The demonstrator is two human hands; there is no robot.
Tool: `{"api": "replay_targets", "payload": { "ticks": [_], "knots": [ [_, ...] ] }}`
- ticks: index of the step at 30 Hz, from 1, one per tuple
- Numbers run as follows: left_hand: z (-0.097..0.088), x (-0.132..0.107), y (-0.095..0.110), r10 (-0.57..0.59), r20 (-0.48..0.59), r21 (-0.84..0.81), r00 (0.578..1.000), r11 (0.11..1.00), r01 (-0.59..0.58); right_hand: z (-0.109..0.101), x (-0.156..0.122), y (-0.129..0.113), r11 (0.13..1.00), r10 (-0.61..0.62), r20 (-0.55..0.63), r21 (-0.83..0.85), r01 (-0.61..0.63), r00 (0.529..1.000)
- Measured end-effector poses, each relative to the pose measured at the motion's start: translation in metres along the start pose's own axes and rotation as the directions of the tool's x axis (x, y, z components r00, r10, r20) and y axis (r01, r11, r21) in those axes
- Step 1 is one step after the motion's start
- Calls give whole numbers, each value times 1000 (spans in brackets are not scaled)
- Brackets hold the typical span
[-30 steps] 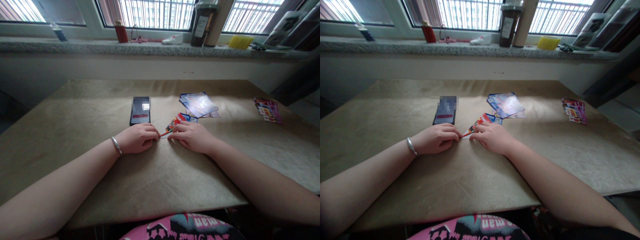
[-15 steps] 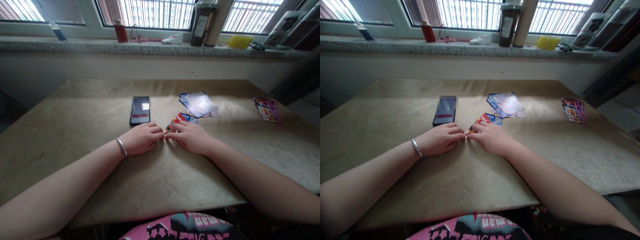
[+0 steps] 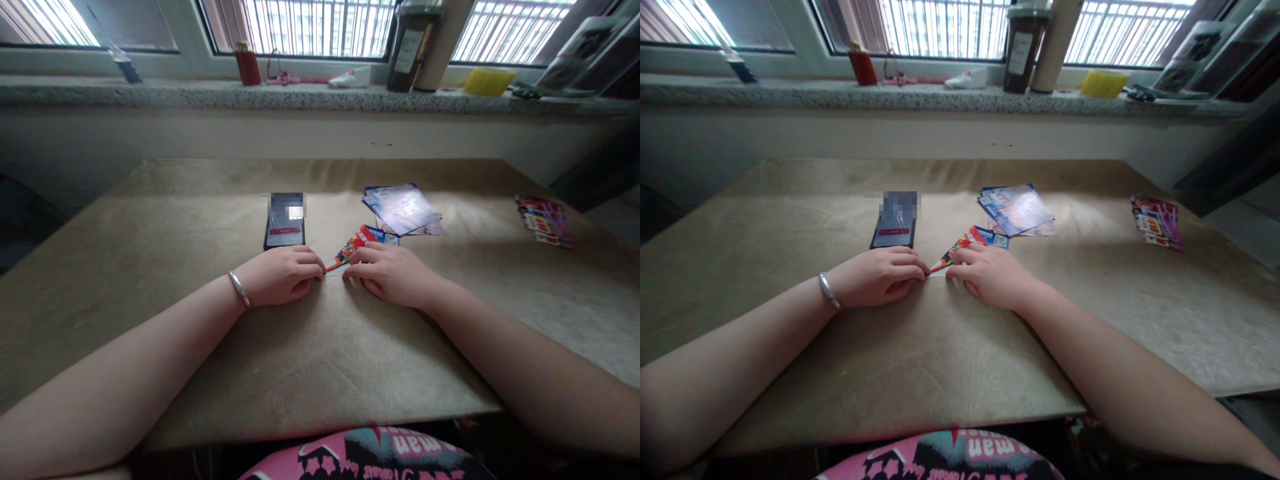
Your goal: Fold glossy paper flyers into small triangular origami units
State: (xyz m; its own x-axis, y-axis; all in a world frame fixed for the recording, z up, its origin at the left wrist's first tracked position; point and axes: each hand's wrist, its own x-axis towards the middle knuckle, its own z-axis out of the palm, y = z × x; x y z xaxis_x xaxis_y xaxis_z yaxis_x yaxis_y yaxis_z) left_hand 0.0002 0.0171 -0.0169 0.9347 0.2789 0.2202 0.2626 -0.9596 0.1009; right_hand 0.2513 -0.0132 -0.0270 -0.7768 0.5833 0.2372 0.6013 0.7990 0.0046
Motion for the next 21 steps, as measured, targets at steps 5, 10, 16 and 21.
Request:
{"api": "replay_targets", "payload": {
  "ticks": [5, 10, 16, 21],
  "knots": [
    [0, -1, 0, -5, -6, 0, 1000, 1000, 5, -1, -3, 4, 999, -17, -12, 50, 18, 1000],
    [1, -2, -2, -10, -14, -24, 1000, 1000, 10, -1, -6, 10, 994, -22, -12, 106, 23, 1000],
    [1, -2, -1, -21, -21, -48, 1000, 999, 20, -1, -8, 13, 990, -3, -24, 144, 6, 1000],
    [-2, -3, -1, -32, 4, -89, 999, 996, 32, -3, -11, 15, 989, 26, -26, 144, -22, 999]
  ]
}}
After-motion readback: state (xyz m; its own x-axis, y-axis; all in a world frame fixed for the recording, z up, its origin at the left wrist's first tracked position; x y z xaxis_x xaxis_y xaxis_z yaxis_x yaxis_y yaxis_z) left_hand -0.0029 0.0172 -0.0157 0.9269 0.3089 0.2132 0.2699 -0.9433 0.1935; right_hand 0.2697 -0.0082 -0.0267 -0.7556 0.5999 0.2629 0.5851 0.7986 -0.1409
